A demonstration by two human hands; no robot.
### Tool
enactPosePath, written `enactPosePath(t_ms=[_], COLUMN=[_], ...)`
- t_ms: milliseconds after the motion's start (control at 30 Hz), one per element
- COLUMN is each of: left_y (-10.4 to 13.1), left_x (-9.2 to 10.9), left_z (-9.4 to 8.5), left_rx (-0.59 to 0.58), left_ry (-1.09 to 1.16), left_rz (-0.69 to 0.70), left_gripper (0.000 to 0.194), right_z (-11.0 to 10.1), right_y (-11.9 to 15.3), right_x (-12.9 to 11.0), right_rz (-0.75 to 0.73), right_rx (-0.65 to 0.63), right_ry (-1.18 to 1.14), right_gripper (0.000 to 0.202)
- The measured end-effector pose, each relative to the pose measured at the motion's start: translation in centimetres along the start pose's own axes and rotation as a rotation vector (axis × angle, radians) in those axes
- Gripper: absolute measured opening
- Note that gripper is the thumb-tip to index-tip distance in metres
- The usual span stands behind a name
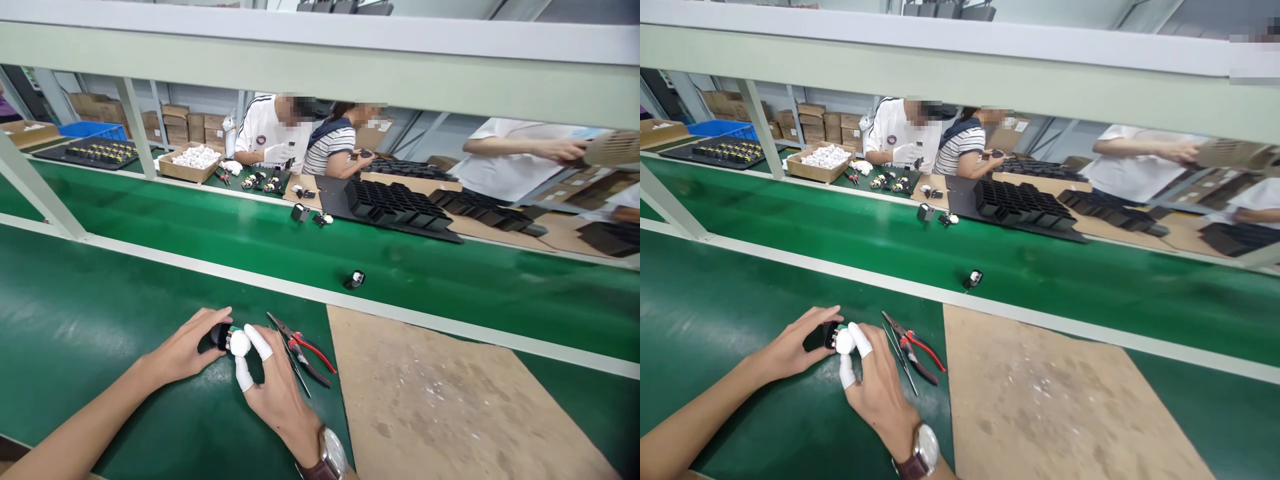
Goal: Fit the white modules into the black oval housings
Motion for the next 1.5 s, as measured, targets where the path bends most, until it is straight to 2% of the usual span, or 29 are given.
enactPosePath(t_ms=[200,567,967,1333,1500], left_y=[0.0,-0.1,-0.2,-0.3,-0.2], left_x=[0.3,0.5,0.7,1.2,0.7], left_z=[-0.1,0.3,0.7,1.3,1.2], left_rx=[0.018,-0.025,-0.066,-0.083,-0.049], left_ry=[-0.034,-0.044,-0.048,-0.022,-0.056], left_rz=[0.032,0.034,0.018,0.027,-0.001], left_gripper=[0.079,0.08,0.082,0.082,0.084], right_z=[0.3,0.3,0.4,1.3,1.0], right_y=[0.1,0.1,-0.3,0.0,0.0], right_x=[-0.3,-0.6,-0.7,-0.5,0.3], right_rz=[-0.045,-0.073,-0.04,-0.026,-0.025], right_rx=[-0.02,-0.028,-0.064,-0.147,-0.138], right_ry=[0.016,0.083,0.159,0.248,0.133], right_gripper=[0.067,0.074,0.068,0.06,0.055])
Point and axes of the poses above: each hand's wrist, its own y-axis away from the middle knuckle, its own z-axis out of the palm, x = y × z, the point moved 10 cm from there along -y, towards the middle knuckle, and after that the axes turned 14 degrees about z, right-handed, at the moved point
